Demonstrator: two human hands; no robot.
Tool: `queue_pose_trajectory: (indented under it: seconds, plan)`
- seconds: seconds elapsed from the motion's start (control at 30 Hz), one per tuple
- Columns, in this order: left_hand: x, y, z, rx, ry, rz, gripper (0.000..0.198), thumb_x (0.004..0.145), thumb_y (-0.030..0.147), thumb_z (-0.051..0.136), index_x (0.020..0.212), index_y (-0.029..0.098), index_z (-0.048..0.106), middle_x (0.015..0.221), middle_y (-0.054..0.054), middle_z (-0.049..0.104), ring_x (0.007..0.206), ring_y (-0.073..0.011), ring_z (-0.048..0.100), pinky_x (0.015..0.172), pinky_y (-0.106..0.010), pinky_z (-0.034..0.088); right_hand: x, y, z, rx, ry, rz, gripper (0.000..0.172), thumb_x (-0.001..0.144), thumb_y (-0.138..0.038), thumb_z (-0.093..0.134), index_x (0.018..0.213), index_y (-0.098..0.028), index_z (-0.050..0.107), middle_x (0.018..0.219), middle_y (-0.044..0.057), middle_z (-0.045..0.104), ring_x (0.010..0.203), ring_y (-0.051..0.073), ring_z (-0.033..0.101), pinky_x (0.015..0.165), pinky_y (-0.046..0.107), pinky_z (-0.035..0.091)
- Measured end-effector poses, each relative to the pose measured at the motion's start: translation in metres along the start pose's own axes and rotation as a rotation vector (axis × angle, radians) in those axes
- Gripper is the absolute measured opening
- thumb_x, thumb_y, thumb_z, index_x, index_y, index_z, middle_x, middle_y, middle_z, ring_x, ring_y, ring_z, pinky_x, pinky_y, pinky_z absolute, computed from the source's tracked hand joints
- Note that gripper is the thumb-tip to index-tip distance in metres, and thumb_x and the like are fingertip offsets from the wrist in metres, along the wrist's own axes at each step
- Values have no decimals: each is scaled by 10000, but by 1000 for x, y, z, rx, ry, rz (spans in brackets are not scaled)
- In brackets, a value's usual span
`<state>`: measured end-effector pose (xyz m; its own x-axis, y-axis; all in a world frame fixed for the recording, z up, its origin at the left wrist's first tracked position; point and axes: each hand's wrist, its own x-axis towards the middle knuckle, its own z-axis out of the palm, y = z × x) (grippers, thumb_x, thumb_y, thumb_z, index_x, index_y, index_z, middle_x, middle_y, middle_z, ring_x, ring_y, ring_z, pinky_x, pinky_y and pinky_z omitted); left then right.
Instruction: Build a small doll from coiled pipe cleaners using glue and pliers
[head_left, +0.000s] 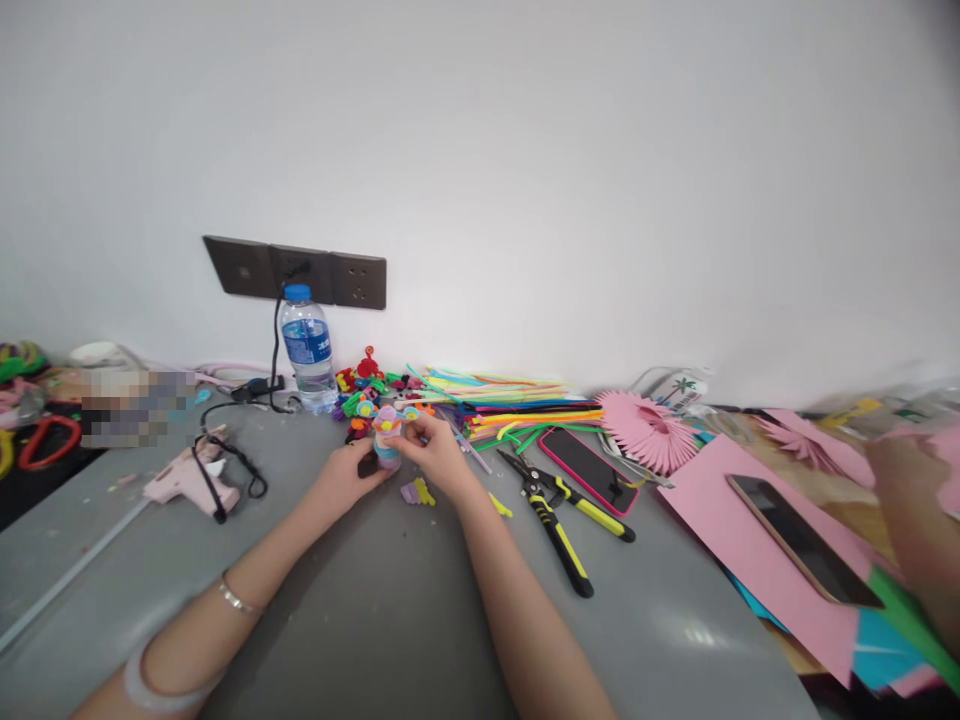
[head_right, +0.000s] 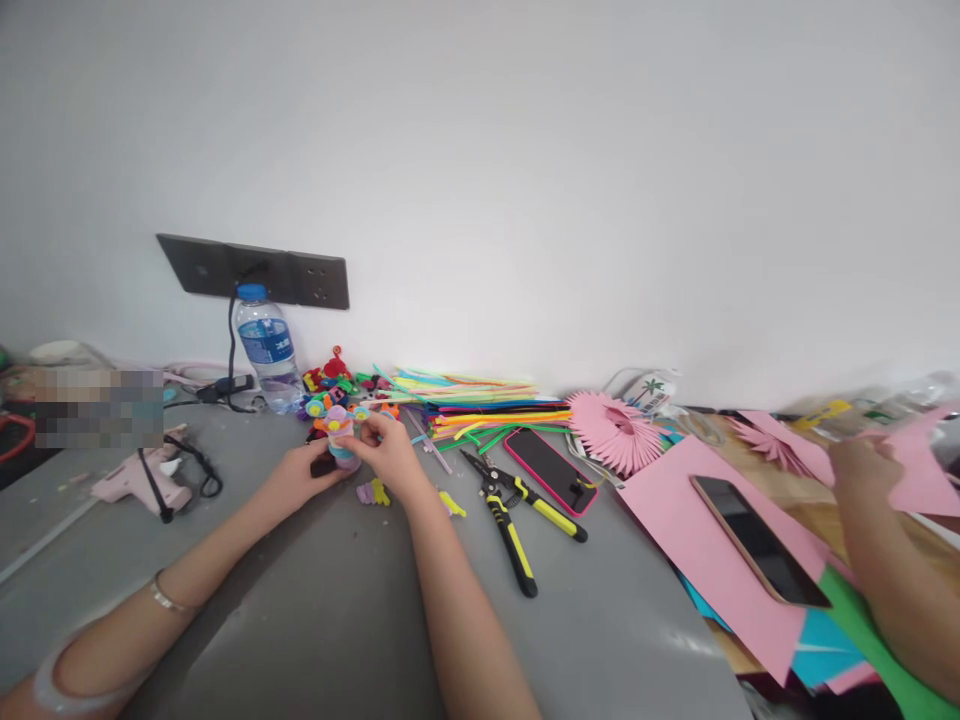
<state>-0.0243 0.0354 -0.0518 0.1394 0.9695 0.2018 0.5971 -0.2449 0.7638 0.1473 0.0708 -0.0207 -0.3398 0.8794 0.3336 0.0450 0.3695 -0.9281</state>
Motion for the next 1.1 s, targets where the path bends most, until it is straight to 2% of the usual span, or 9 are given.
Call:
queue_pose_trajectory:
  seconds: [0.3,0.57,0.73,0.8,0.87,0.97,1.03,1.1]
  plan:
    - [-3,9,-2,-3,-14,-14,354,798,439,618,987,151,696,836,-67,745,744,-225,660,680,-299,494,0,4,-2,42,20,20,434,720,-404,721,575,-219,356,552,-81,300,533,91,264,530,253,226]
    - [-3,12,-3,14,24,52,289,816,402,600,956,166,687,761,-30,698,681,-192,623,640,-276,466,-1,6,-6,103,8,25,451,684,-400,763,574,-216,366,546,-83,310,524,86,272,522,250,230]
    - [-3,12,-4,-9,58,81,304,820,395,602,1008,167,674,818,-40,694,723,-192,637,690,-289,493,0,8,-7,172,44,15,421,679,-383,772,578,-209,402,560,-77,317,526,85,287,526,250,252]
    - [-3,12,-4,-25,85,90,307,814,390,607,1017,167,669,865,-57,699,772,-203,641,728,-305,504,2,11,-7,225,80,22,370,669,-391,778,597,-205,467,562,-68,370,531,93,339,536,250,302]
    - [-4,13,-4,-65,105,86,328,821,391,603,1053,166,656,954,-82,703,855,-221,645,785,-326,511,4,13,-8,300,133,47,313,647,-420,788,667,-204,562,593,-44,488,573,123,450,582,264,391]
    - [-5,17,-4,-234,140,51,402,841,415,589,1166,178,595,1141,-104,673,1015,-237,634,869,-344,514,6,15,-8,418,202,98,375,613,-467,801,842,-203,666,787,25,684,774,208,621,740,329,502]
    - [-4,20,-5,-348,184,15,431,826,441,607,1170,185,570,1175,-101,656,1016,-230,637,832,-321,532,6,18,-7,477,219,123,420,605,-471,808,901,-196,691,910,53,728,885,241,657,839,366,514]
    - [-3,22,-6,-401,228,-20,426,795,467,636,1098,174,581,1060,-83,674,861,-199,651,701,-276,537,6,20,-5,515,224,135,422,609,-462,811,910,-189,701,962,63,739,923,249,669,890,385,509]
